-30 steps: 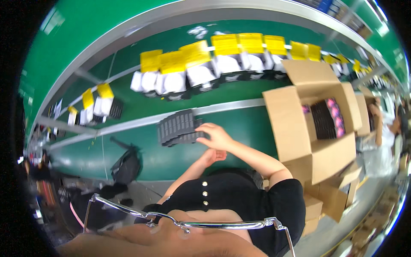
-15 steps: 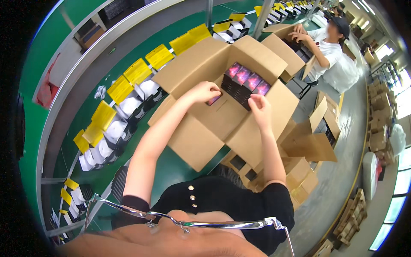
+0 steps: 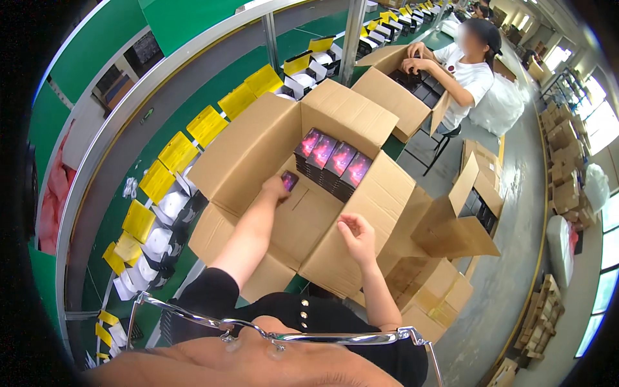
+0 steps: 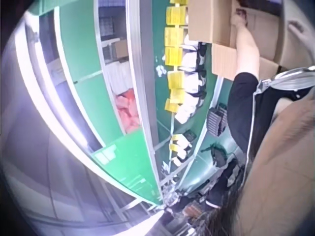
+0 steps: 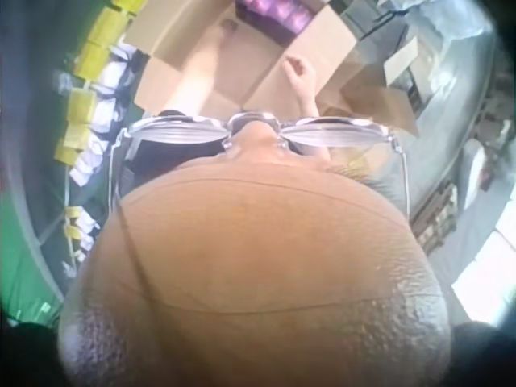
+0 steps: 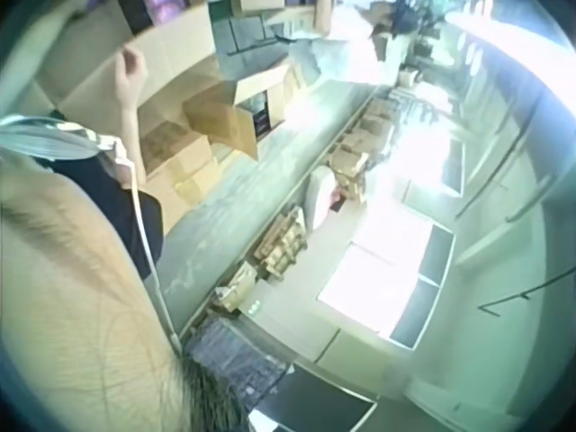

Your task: The person takes small boxes out of a cardboard box and places them on the workbench, then inserts them one at a time into product packaging boxes along the assembly line by hand.

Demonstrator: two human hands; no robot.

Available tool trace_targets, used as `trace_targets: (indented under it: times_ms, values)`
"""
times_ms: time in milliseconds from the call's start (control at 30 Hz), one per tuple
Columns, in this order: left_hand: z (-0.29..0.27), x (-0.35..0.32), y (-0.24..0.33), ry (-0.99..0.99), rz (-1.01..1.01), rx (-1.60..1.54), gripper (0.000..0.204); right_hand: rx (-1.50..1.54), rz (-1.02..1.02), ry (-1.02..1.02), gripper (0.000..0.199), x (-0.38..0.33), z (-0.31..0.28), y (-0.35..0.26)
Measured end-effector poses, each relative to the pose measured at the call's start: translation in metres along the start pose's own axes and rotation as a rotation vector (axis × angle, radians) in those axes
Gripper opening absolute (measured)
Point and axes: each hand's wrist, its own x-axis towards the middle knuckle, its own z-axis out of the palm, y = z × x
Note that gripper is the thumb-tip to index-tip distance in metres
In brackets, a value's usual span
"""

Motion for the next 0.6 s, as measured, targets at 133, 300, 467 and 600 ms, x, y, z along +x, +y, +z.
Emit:
trace_targets:
  times_ms: [133,300,467,600]
  values:
    - [-0.088,-0.005,0.001,-0.031,-0.091,-0.219,0.061,-0.051,0.025,-0.03,0.024,0.011,0.005,-0.004]
    - [-0.171,-0.055,0.036,-0.017,0.011,-0.151,0.06,-0.038,0.004,-0.055,0.024,0.032,0.008,-0.028]
    - [-0.196,-0.057,0.072,0.089,0.166,-0.225,0.072,-0.073,-0.068,-0.144,0.024,0.057,0.012,-0.046]
    - [-0.115,-0.009,0.053,0.292,0.321,-0.927,0.073,-0.383,-0.165,-0.342,0.037,0.109,0.04,-0.049]
